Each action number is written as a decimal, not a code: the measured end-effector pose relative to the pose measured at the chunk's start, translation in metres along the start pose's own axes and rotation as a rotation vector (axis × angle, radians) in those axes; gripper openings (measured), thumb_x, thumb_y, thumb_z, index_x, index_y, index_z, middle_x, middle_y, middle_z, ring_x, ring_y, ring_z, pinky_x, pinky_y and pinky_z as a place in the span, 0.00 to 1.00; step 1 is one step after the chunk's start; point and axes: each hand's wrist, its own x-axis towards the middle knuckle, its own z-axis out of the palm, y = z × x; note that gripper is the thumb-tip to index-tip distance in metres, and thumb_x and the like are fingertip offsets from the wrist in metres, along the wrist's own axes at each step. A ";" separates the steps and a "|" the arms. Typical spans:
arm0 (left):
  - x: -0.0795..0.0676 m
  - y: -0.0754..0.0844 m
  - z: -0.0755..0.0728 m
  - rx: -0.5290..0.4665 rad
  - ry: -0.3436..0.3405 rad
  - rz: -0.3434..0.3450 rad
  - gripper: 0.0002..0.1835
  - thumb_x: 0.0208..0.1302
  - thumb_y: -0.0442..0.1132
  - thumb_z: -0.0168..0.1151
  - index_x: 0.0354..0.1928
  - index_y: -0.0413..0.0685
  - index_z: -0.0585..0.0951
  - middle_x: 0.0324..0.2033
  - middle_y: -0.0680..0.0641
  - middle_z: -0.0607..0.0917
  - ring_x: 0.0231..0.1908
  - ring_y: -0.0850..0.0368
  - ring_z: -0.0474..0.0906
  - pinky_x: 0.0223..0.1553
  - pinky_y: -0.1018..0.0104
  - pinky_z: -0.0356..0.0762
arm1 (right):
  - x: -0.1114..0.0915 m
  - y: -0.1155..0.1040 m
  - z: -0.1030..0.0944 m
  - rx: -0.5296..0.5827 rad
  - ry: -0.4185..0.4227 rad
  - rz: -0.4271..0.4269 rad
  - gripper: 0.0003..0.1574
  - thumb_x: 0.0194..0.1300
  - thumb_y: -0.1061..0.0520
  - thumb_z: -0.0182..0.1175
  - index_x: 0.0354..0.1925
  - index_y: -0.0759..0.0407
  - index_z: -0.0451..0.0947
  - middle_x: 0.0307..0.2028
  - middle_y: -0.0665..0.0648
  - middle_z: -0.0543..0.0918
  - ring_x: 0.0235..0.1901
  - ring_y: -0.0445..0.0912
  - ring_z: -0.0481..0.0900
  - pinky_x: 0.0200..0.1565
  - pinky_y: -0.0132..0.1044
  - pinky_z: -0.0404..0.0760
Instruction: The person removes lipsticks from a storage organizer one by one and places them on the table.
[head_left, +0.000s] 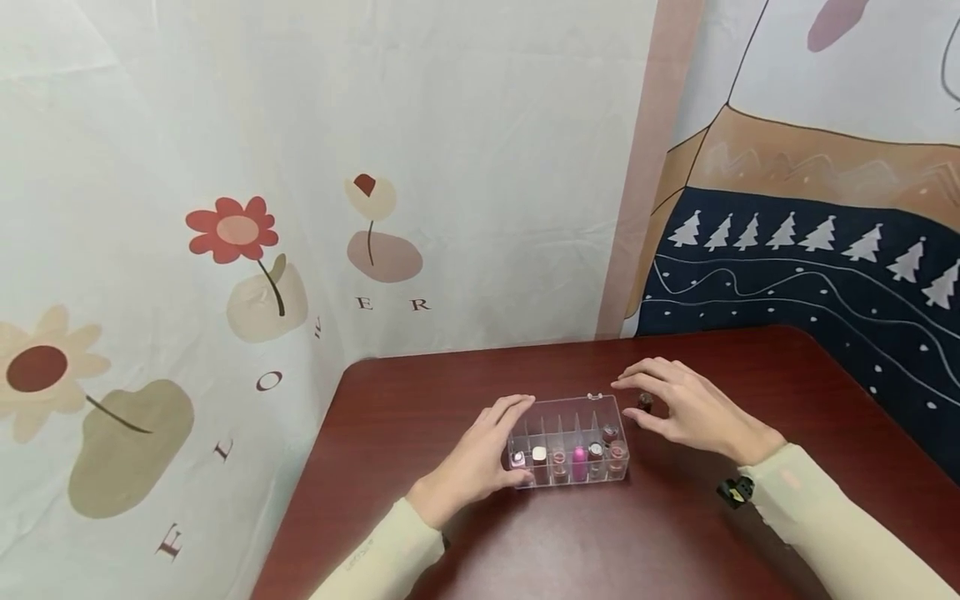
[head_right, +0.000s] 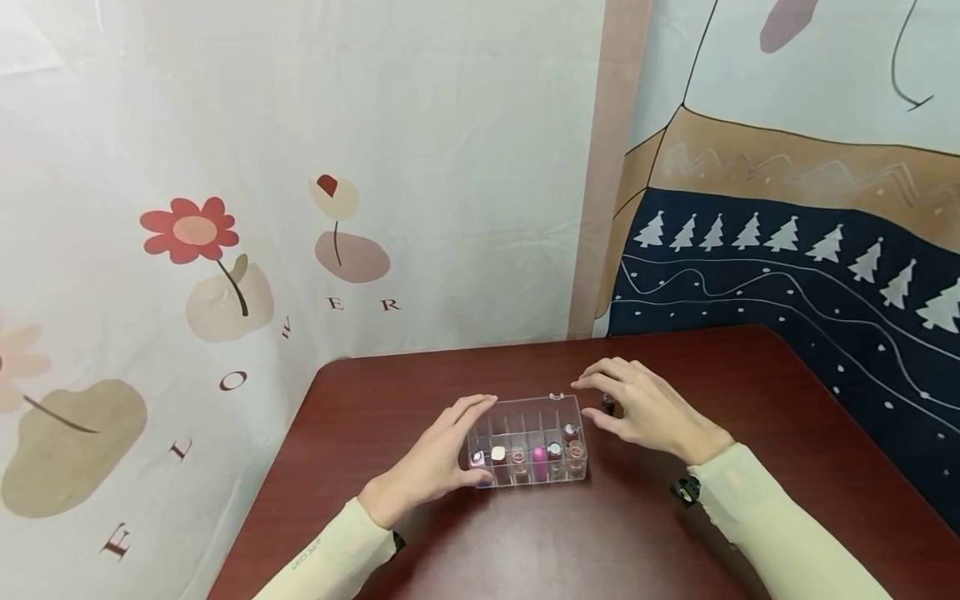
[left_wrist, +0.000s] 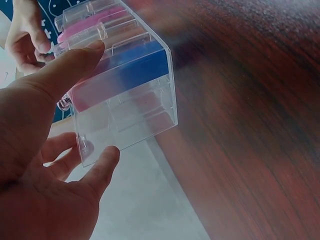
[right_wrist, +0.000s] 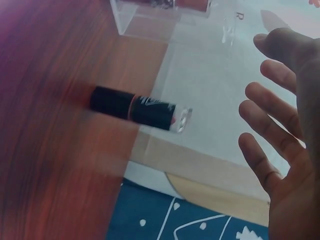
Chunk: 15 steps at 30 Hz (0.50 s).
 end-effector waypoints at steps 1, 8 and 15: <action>0.001 0.000 0.000 0.001 0.004 0.003 0.62 0.61 0.46 0.94 0.92 0.52 0.65 0.86 0.48 0.72 0.78 0.41 0.77 0.80 0.45 0.82 | 0.002 -0.001 0.000 -0.003 -0.001 -0.012 0.32 0.61 0.54 0.89 0.63 0.45 0.93 0.59 0.48 0.91 0.54 0.43 0.85 0.56 0.50 0.89; 0.002 -0.001 0.000 0.011 0.013 0.017 0.63 0.60 0.47 0.94 0.92 0.51 0.65 0.86 0.46 0.72 0.78 0.40 0.77 0.81 0.45 0.81 | 0.011 -0.008 0.003 -0.010 -0.022 -0.090 0.31 0.60 0.56 0.89 0.61 0.48 0.93 0.58 0.47 0.91 0.54 0.42 0.85 0.55 0.50 0.91; 0.002 -0.001 -0.001 0.018 0.004 0.028 0.62 0.60 0.46 0.94 0.92 0.50 0.65 0.86 0.46 0.72 0.76 0.41 0.78 0.80 0.45 0.83 | 0.010 -0.013 0.008 -0.036 -0.041 -0.173 0.28 0.59 0.55 0.90 0.58 0.50 0.94 0.57 0.48 0.92 0.52 0.42 0.86 0.53 0.47 0.91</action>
